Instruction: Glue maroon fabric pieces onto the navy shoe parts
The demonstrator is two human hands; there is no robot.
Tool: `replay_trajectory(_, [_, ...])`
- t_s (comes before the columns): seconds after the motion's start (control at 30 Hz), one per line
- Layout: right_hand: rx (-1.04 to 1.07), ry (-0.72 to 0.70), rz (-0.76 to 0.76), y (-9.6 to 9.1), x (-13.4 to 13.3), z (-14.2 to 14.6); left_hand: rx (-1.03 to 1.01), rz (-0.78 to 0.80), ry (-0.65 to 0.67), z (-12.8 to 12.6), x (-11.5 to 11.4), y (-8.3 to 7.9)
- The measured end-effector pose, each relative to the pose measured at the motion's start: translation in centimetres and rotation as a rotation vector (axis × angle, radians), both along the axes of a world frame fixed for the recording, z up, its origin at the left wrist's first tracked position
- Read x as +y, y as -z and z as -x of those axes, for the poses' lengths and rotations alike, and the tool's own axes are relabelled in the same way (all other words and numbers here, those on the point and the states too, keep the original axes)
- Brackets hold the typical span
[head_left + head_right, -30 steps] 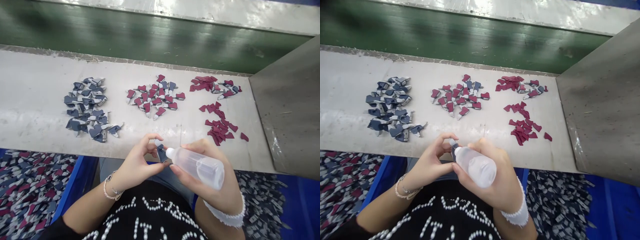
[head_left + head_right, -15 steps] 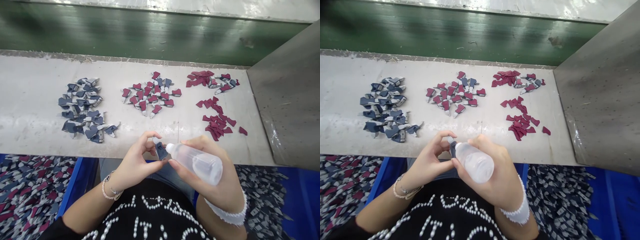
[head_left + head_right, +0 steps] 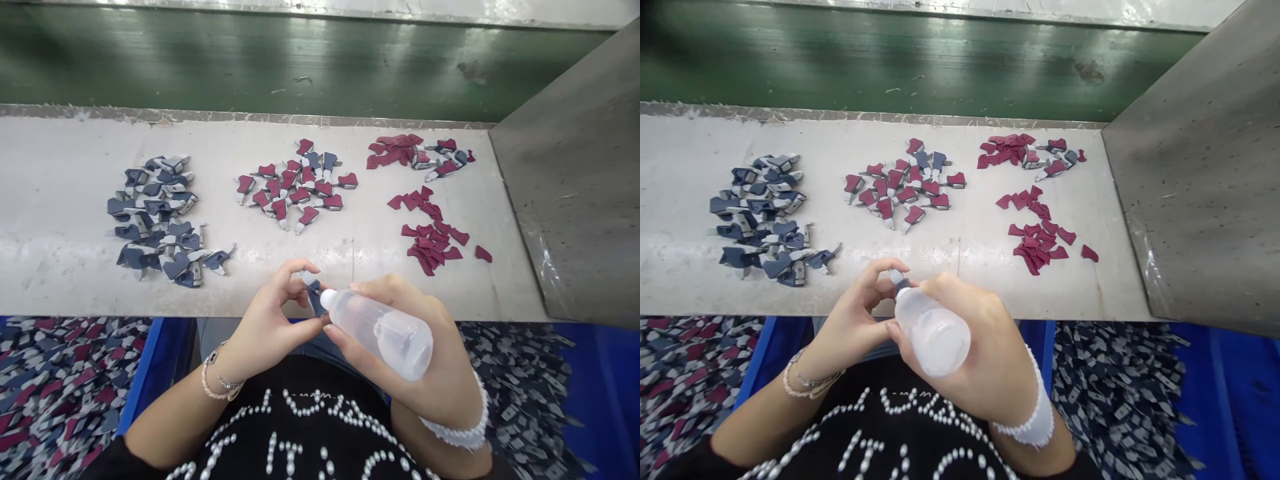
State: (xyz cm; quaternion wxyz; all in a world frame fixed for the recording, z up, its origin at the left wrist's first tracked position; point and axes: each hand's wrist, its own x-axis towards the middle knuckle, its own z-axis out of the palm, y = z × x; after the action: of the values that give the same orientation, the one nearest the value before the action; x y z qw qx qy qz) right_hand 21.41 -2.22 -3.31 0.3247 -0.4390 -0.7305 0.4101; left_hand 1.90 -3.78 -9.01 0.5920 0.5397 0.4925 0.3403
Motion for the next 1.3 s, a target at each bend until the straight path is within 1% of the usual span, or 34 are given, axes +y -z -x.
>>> replay_trajectory(0.17, [-0.022, 0.051, -0.033, 0.07, 0.04, 0.03, 0.047, -0.013, -0.005, 0.06, 0.04, 0.12])
replay_trajectory(0.3, [-0.001, -0.005, -0.006, 0.01, -0.02, 0.12, 0.034, -0.026, -0.011, 0.05, 0.09, 0.21])
replay_trajectory(0.4, [0.011, -0.010, 0.026, -0.13, -0.09, 0.08, 0.039, -0.026, -0.013, 0.02, 0.08, 0.16])
replay_trajectory(0.53, [-0.015, -0.040, 0.027, -0.31, -0.12, -0.08, 0.025, -0.019, -0.014, 0.02, 0.05, 0.15])
replay_trajectory(0.67, [-0.004, -0.024, 0.056, -0.32, 0.04, -0.16, 0.040, -0.038, 0.006, 0.06, 0.05, 0.15])
replay_trajectory(0.77, [0.000, -0.020, 0.049, -0.32, 0.14, -0.22, 0.037, -0.042, 0.008, 0.14, 0.03, 0.10])
replay_trajectory(0.93, [-0.055, -0.084, 0.031, -0.53, 0.06, -0.33, 0.034, -0.025, -0.020, 0.34, 0.08, 0.07])
replay_trajectory(1.13, [-0.018, -0.017, 0.084, -0.53, 0.03, -0.20, 0.064, -0.070, 0.002, 0.36, 0.25, -0.06])
replay_trajectory(1.2, [-0.041, -0.034, 0.075, -0.48, 0.02, -0.29, 0.066, -0.064, -0.008, 0.39, 0.25, -0.04])
replay_trajectory(1.3, [-0.093, -0.102, 0.047, -0.49, -0.02, -0.58, 0.073, -0.054, -0.033, 0.48, 0.24, 0.05])
